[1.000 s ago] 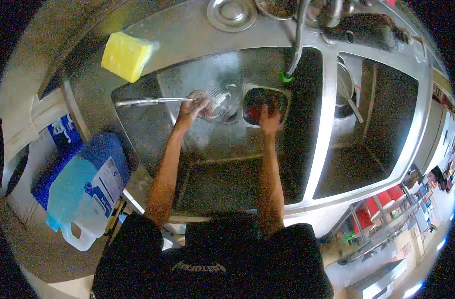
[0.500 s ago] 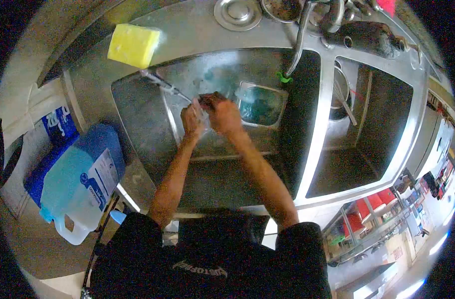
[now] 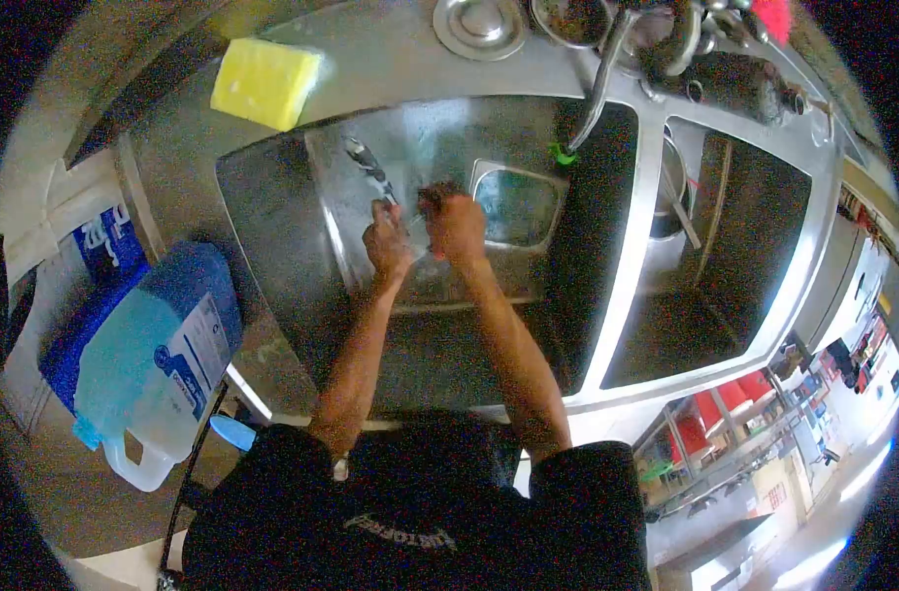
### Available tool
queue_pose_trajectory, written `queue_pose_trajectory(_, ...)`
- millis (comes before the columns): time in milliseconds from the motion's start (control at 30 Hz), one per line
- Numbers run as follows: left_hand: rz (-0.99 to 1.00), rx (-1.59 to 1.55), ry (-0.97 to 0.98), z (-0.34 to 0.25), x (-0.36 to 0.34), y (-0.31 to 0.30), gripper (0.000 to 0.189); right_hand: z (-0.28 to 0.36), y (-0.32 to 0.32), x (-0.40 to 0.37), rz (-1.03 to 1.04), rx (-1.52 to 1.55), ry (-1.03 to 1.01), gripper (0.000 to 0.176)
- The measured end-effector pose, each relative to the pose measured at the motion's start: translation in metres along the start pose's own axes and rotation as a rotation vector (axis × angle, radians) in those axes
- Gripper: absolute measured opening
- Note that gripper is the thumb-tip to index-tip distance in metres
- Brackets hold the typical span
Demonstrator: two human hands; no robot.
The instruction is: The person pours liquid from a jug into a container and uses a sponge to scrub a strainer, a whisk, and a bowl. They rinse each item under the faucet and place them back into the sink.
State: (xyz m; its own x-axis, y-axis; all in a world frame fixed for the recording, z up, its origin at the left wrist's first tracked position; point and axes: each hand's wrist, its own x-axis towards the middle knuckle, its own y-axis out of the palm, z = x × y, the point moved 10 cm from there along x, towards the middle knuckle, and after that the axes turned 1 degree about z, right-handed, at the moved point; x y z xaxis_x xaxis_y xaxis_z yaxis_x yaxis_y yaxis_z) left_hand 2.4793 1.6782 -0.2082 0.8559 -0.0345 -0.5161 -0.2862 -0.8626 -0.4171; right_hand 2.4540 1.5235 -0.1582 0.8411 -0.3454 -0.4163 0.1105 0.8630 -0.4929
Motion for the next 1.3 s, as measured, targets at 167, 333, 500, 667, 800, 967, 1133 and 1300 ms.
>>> queue_pose_trajectory(167,0.019,0.493,0.252,-0.040,0.000,0.007,0.022,-0.015,-0.001,0.000,0.040,-0.068,0.083,0.017)
queue_pose_trajectory(333,-0.015,0.249,0.332,-0.026,0.000,0.001,0.020,0.023,-0.012,-0.008,-0.034,-0.081,-0.179,0.019)
queue_pose_trajectory(500,-0.035,0.376,0.355,-0.054,0.000,0.001,0.014,0.031,-0.026,-0.008,-0.070,-0.064,-0.202,0.020)
queue_pose_trajectory(667,-0.004,0.311,0.424,-0.050,0.007,0.010,0.014,0.028,-0.025,-0.005,-0.058,-0.160,-0.157,0.017)
queue_pose_trajectory(800,0.022,0.277,0.328,-0.053,-0.002,0.002,0.018,0.015,-0.011,-0.015,-0.036,-0.099,-0.118,0.017)
queue_pose_trajectory(967,-0.010,0.411,0.495,-0.086,0.004,0.008,0.013,0.001,-0.025,0.000,-0.109,-0.050,0.031,0.019)
queue_pose_trajectory(1133,-0.002,0.148,0.216,-0.074,0.018,-0.005,0.021,0.030,-0.047,-0.003,-0.188,-0.153,-0.149,0.016)
queue_pose_trajectory(1300,-0.016,0.415,0.226,-0.077,0.019,0.000,0.022,0.007,-0.068,0.012,-0.216,0.023,0.012,0.019)
